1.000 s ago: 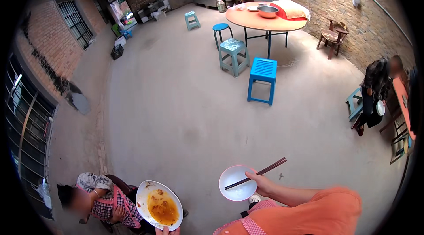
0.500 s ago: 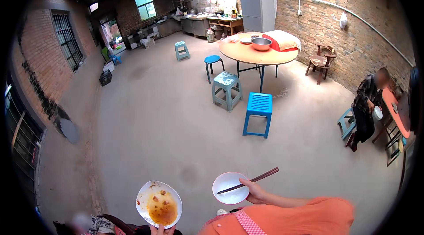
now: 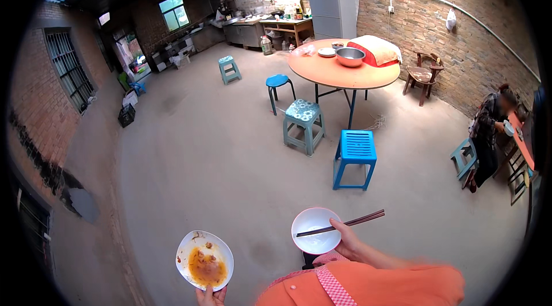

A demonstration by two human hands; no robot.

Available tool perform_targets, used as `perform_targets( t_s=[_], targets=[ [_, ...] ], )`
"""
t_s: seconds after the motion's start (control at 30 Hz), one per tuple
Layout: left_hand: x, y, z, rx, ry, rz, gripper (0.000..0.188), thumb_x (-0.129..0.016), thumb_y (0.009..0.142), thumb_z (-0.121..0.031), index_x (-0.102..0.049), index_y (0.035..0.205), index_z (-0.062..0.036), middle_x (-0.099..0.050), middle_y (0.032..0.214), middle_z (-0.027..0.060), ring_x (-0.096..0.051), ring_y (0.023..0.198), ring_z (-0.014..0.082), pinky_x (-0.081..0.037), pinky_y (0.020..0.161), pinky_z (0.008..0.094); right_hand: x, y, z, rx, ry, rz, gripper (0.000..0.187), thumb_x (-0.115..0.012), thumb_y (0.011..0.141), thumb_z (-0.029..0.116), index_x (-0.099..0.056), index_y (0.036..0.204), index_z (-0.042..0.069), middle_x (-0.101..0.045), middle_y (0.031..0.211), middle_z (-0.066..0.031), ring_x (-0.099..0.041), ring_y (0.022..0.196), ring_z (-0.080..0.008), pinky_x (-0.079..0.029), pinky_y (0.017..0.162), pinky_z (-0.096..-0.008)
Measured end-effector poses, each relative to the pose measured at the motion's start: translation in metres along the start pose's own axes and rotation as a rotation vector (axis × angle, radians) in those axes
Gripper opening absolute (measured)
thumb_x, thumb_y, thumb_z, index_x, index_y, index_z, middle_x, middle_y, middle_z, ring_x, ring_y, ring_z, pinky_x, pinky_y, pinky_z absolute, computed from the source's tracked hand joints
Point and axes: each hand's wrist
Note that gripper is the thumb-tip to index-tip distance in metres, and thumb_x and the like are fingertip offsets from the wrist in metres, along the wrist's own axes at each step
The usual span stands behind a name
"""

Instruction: The person carries a plate and a bowl with chopsticks from a kitchen to an outdoor washing area, then rinses the bowl and chopsticks under a tap into a large basin.

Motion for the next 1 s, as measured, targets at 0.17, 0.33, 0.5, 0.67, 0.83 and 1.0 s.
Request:
perform_targets(
  t_s=[0.17,0.33,0.5,0.67,0.83,1.0],
  targets=[
    [-0.062,0.098,-0.040,0.017,-0.011,0.007,0.043,-0.052,0.090,-0.004,-0.040,0.131,-0.0029,-0.050,0.124,0.0116,-0.053,0.108,0.0224,-0.047,0.090,0.0354,-0.050,0.110,0.043,0.095,-0.059,0.017,0.048,-0.050,0.091,0.025,-0.032,0.132,0.007,-0.048,0.124,-0.0160,-0.050,0.115,-0.0292,-0.043,0.096,-0.0442],
    [-0.129,0.198,-0.077,0.007,-0.077,-0.029,0.044,-0.051,0.090,-0.004,-0.038,0.132,-0.0030,-0.049,0.125,0.0121,-0.052,0.111,0.0240,-0.045,0.092,0.0377,-0.127,0.224,0.082,0.032,-0.070,-0.001,0.045,-0.052,0.091,0.024,-0.037,0.129,0.005,-0.051,0.120,-0.0145,-0.053,0.111,-0.0257,-0.046,0.093,-0.0401],
    [-0.156,0.293,-0.108,0.029,-0.068,-0.093,0.048,-0.051,0.091,-0.009,-0.033,0.135,-0.0056,-0.048,0.126,0.0132,-0.053,0.111,0.0259,-0.047,0.089,0.0390,-0.195,0.340,0.084,0.010,-0.070,0.040,0.044,-0.053,0.090,0.024,-0.038,0.127,0.005,-0.053,0.118,-0.0126,-0.054,0.108,-0.0254,-0.046,0.092,-0.0393],
    [-0.185,0.400,-0.150,-0.019,-0.115,-0.105,0.035,-0.041,0.094,-0.007,-0.033,0.128,-0.0048,-0.054,0.116,0.0156,-0.064,0.091,0.0258,-0.056,0.073,0.0349,-0.266,0.430,0.083,0.008,-0.080,0.042,0.046,-0.052,0.090,0.029,-0.041,0.126,0.003,-0.053,0.119,-0.0132,-0.053,0.110,-0.0272,-0.045,0.093,-0.0419],
    [-0.206,0.512,-0.215,-0.036,-0.090,-0.083,0.034,-0.042,0.095,-0.009,-0.034,0.127,-0.0046,-0.052,0.118,0.0133,-0.062,0.096,0.0228,-0.055,0.077,0.0341,-0.353,0.503,0.102,0.019,-0.114,0.021,0.047,-0.052,0.090,0.031,-0.040,0.128,0.004,-0.052,0.122,-0.0118,-0.053,0.110,-0.0268,-0.047,0.091,-0.0408],
    [-0.209,0.613,-0.238,0.001,-0.059,-0.111,0.034,-0.042,0.095,-0.010,-0.034,0.127,-0.0034,-0.054,0.116,0.0133,-0.062,0.096,0.0222,-0.055,0.077,0.0339,-0.379,0.595,0.097,0.020,-0.133,-0.122,0.047,-0.056,0.088,0.031,-0.044,0.125,0.004,-0.054,0.119,-0.0115,-0.054,0.109,-0.0251,-0.047,0.090,-0.0384]
  ],
)
Point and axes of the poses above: each hand's wrist, its own y-axis towards the middle knuckle, its own x-axis out of the back of the hand, z = x × y
